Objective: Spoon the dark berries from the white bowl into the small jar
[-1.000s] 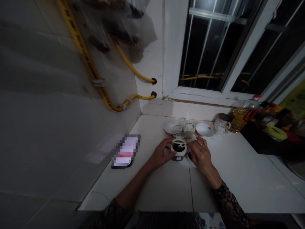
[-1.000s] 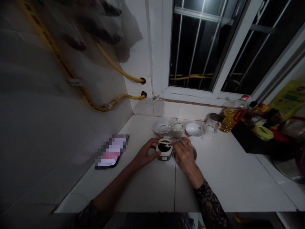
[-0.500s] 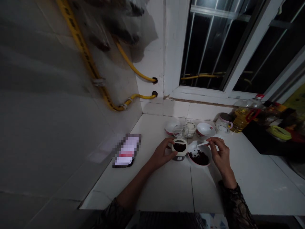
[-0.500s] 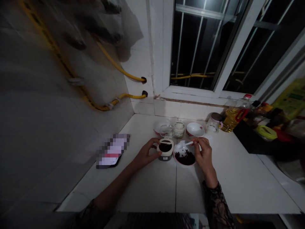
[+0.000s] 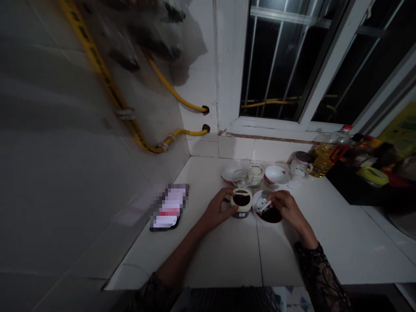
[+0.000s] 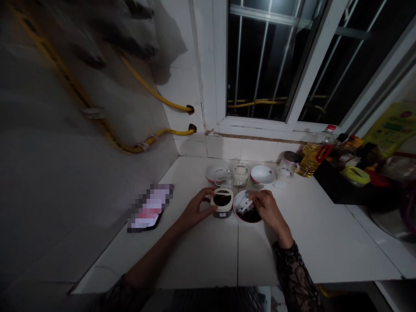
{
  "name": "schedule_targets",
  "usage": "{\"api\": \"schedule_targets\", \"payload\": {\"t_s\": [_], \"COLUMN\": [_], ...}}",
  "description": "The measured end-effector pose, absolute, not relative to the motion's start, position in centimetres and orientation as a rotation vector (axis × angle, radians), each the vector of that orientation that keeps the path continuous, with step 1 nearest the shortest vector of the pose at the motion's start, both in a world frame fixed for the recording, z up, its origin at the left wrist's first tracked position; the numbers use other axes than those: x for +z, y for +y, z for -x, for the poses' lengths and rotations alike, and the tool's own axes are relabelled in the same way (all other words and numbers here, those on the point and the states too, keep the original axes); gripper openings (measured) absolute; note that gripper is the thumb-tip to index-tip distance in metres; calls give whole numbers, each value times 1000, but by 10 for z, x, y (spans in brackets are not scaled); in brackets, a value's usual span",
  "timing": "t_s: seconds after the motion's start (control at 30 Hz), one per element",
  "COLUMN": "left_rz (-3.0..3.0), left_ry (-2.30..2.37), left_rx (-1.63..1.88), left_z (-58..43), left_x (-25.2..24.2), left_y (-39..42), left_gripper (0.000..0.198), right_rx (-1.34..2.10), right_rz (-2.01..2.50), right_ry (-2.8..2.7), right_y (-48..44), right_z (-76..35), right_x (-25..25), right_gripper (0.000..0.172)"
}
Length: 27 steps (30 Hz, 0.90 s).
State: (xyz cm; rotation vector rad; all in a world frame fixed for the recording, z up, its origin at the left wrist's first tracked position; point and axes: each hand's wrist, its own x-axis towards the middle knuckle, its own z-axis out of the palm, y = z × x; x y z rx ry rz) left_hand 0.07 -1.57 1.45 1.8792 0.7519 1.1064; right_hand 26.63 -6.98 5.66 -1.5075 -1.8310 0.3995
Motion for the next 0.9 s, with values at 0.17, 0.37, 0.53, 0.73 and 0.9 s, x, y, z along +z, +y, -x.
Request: {"api": "schedule_targets", "payload": {"t_s": [0.17, 0.37, 0.53, 0.73, 0.9], "left_rz": [-1884, -1900, -1908, -1897, -1894], "left_ry": [758, 754, 762, 770, 763], "left_rx": [1120, 1101, 1108, 1111, 1110], "left_z": [-1, 0, 0, -1, -1], "left_x": [13, 15, 13, 13, 13], "left_y": [-15, -16, -15, -15, -15], "left_gripper": [27, 26, 27, 27, 26], "right_rx": [754, 846, 851, 813, 739], "right_rz": [1530, 1471, 1486, 1500, 1444], "right_ry": [-1489, -1201, -1080, -1051, -1019], "right_y": [-69, -66, -66, -65, -63], "right_z": [-267, -271, -272, -275, -275], "right_x": [60, 61, 63, 60, 61], "right_gripper": [20, 17, 15, 14, 18]}}
